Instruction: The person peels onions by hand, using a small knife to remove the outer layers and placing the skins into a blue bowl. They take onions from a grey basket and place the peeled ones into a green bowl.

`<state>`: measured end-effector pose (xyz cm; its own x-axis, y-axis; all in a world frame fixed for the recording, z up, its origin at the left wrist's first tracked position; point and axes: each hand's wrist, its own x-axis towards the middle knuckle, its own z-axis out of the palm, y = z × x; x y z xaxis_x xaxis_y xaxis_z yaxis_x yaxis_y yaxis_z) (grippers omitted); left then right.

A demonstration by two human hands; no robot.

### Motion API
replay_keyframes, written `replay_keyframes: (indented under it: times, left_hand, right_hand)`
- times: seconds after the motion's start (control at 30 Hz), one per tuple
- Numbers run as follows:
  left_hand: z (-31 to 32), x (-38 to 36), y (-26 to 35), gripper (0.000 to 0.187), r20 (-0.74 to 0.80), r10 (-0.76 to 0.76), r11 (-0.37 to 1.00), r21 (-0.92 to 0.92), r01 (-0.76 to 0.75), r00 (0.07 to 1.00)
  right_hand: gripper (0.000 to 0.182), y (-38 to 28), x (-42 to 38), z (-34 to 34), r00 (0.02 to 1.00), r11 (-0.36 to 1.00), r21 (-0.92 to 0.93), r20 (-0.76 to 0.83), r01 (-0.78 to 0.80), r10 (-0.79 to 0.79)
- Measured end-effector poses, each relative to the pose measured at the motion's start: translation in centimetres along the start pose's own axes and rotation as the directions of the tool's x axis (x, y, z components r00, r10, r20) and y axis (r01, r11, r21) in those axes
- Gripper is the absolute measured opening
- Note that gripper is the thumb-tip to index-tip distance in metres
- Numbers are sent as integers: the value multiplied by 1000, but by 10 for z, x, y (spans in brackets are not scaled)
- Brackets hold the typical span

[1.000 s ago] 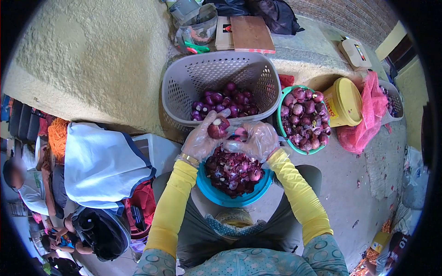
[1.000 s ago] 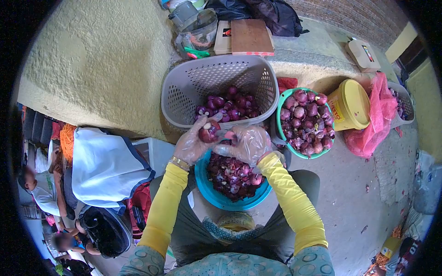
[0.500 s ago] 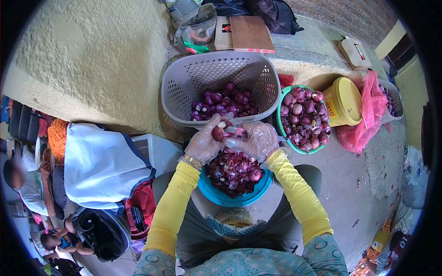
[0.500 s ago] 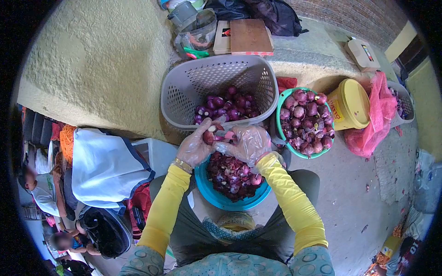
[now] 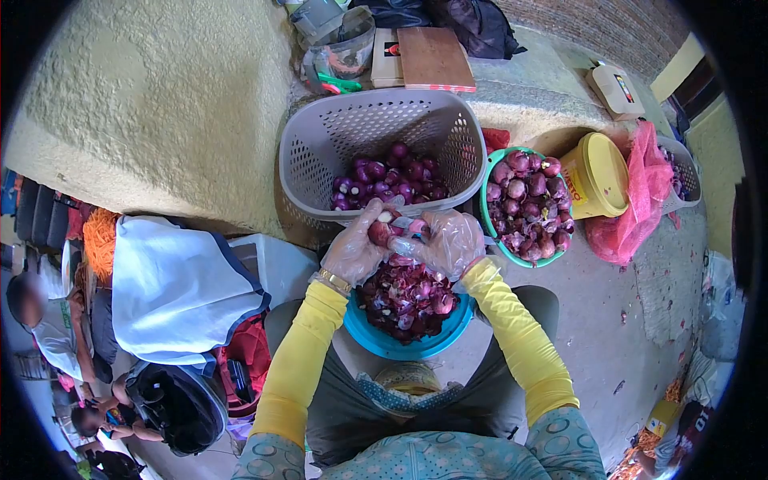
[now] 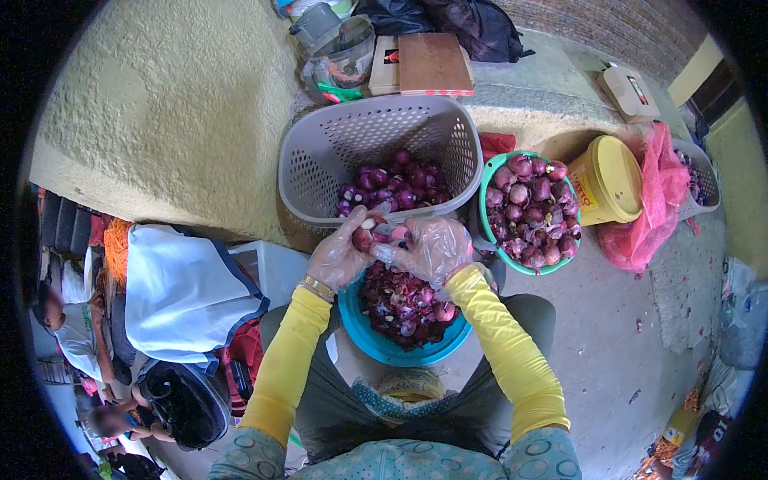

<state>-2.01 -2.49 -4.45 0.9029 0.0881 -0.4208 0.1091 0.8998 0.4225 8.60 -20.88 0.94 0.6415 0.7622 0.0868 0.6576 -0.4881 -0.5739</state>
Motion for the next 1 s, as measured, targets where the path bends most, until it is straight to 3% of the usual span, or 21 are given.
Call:
replay_keyframes:
  times: [0.27, 0.67, 0.77, 0.87, 0.93, 1.0]
  left_hand:
    - [4, 0, -2, 42, -3, 20, 999, 35, -20, 1000]
    - [5, -2, -3, 40, -21, 3, 999, -52, -4, 1000]
    - [25, -13, 1, 39, 10, -9, 999, -39, 10, 1000]
    - [35, -18, 3, 40, -36, 39, 999, 34, -37, 999]
    - [25, -15, 1, 41, 79, 42, 993, 104, -50, 996]
    - [21, -13, 1, 42, 52, 47, 993, 104, -53, 998]
  right_hand:
    - [61, -1, 1, 1, 1000, 1000, -5, 6, -1, 1]
    - [56, 1, -1, 1, 999, 999, 22, 43, 31, -32]
    - [56, 2, -1, 1, 998, 998, -10, 24, 62, -62]
    - [56, 3, 0, 0, 1000, 995, 96, -5, 18, -18]
    - [57, 4, 0, -1, 999, 997, 64, 6, 43, -43]
    - [57, 2, 0, -4, 995, 997, 50, 77, 53, -56]
